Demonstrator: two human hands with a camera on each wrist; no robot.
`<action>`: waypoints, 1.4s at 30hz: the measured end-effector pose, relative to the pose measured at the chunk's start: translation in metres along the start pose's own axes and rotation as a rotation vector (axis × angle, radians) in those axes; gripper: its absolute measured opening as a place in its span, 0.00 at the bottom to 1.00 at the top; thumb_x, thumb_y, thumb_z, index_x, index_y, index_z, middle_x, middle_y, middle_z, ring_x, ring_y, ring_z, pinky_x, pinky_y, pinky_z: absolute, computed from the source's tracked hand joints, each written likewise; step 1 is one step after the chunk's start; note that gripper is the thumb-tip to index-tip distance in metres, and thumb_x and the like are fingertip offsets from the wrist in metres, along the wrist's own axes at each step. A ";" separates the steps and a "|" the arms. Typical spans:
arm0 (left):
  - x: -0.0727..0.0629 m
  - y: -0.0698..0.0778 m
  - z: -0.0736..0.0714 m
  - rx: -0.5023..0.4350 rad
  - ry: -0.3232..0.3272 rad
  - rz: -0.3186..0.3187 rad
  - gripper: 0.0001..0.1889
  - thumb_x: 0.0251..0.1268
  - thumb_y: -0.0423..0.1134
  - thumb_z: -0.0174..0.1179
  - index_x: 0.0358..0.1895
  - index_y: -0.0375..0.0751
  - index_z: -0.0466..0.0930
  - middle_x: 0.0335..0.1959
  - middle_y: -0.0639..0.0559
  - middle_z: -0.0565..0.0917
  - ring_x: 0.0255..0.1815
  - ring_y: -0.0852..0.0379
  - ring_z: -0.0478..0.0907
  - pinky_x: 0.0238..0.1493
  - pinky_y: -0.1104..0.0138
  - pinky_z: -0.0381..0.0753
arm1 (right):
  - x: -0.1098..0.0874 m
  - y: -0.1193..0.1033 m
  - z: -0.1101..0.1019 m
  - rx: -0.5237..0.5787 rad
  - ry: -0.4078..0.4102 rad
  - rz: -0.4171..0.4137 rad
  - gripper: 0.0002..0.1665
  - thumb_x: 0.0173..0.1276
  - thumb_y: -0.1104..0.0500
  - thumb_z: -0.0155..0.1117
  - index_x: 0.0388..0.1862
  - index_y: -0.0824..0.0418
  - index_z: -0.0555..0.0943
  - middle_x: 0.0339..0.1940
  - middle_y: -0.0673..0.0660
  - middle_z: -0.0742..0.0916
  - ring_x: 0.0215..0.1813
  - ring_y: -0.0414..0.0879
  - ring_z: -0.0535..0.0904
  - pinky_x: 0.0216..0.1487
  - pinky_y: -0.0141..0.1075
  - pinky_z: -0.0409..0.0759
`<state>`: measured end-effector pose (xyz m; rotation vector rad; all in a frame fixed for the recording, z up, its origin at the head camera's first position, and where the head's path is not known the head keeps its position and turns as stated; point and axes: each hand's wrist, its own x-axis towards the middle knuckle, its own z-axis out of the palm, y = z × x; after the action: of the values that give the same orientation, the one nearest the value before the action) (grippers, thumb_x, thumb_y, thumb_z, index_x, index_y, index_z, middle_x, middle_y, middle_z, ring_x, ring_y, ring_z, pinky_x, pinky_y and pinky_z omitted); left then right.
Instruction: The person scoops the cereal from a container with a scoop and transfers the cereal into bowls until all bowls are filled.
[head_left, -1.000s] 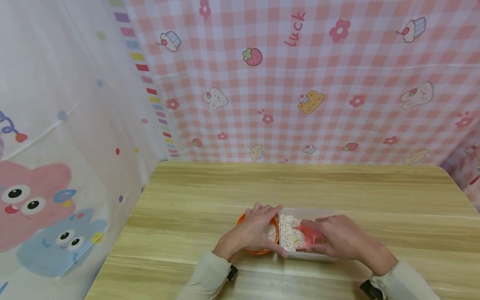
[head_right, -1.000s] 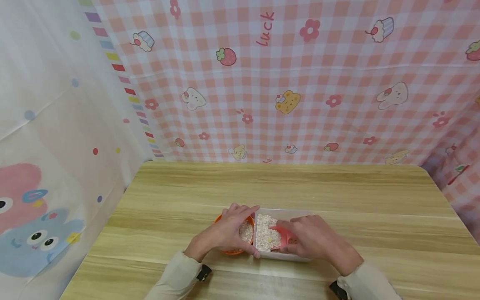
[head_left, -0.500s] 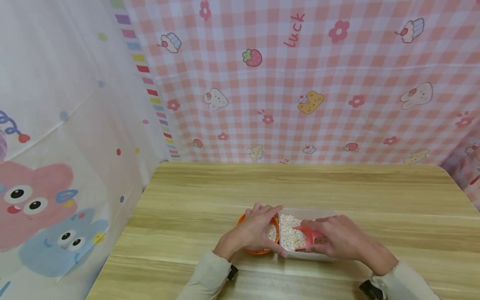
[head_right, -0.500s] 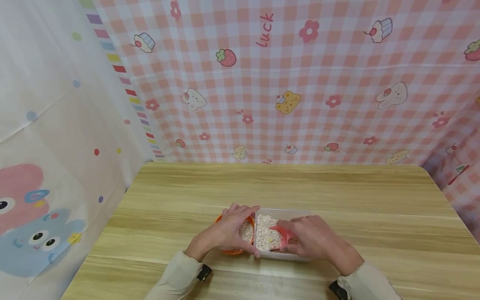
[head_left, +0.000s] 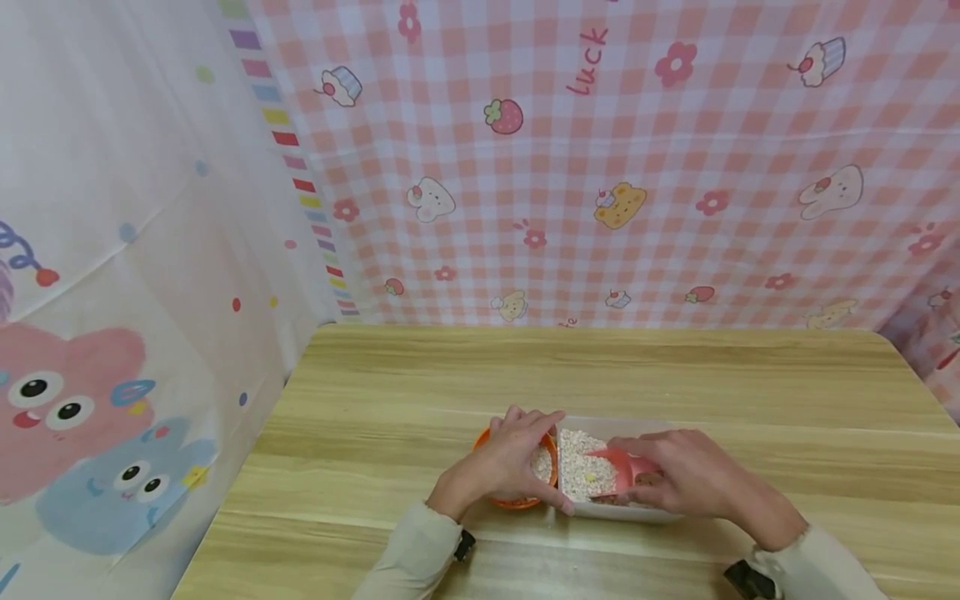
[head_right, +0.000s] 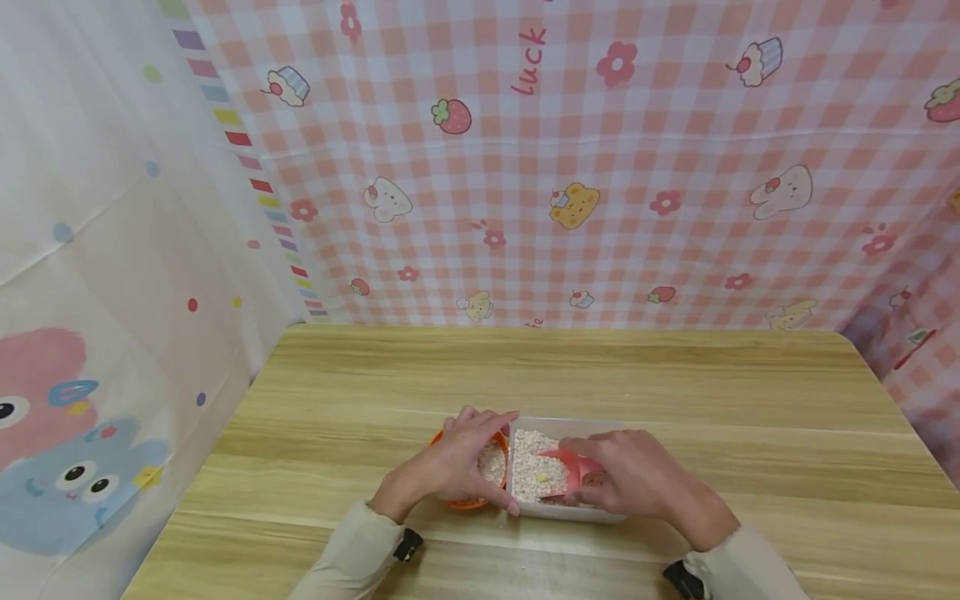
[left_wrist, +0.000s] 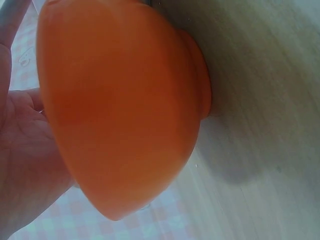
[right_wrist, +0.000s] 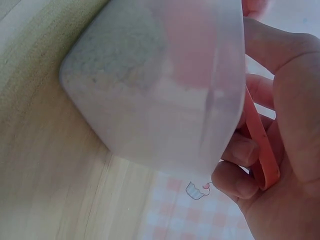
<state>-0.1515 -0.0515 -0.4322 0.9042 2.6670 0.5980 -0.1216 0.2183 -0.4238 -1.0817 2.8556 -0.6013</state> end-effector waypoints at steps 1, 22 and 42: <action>0.000 0.000 0.000 0.003 -0.002 -0.002 0.61 0.36 0.68 0.76 0.77 0.50 0.58 0.68 0.57 0.72 0.57 0.57 0.62 0.54 0.62 0.61 | -0.001 0.001 0.000 0.000 0.010 0.000 0.33 0.57 0.43 0.76 0.57 0.58 0.83 0.41 0.49 0.90 0.27 0.31 0.68 0.29 0.29 0.69; 0.000 -0.001 0.000 0.014 0.005 0.029 0.59 0.37 0.68 0.76 0.76 0.49 0.60 0.67 0.57 0.73 0.60 0.56 0.63 0.52 0.63 0.60 | -0.008 0.007 -0.003 0.142 0.025 0.067 0.30 0.60 0.41 0.73 0.60 0.50 0.81 0.45 0.44 0.88 0.31 0.32 0.72 0.33 0.29 0.70; -0.005 -0.002 -0.001 -0.013 0.036 0.042 0.61 0.37 0.69 0.75 0.79 0.56 0.54 0.68 0.56 0.69 0.58 0.57 0.61 0.49 0.64 0.57 | -0.009 0.008 -0.003 0.187 0.034 0.113 0.34 0.60 0.39 0.72 0.61 0.54 0.81 0.51 0.50 0.87 0.38 0.33 0.75 0.39 0.32 0.78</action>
<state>-0.1489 -0.0560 -0.4319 0.9565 2.6783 0.6466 -0.1199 0.2303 -0.4250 -0.8851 2.7952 -0.8648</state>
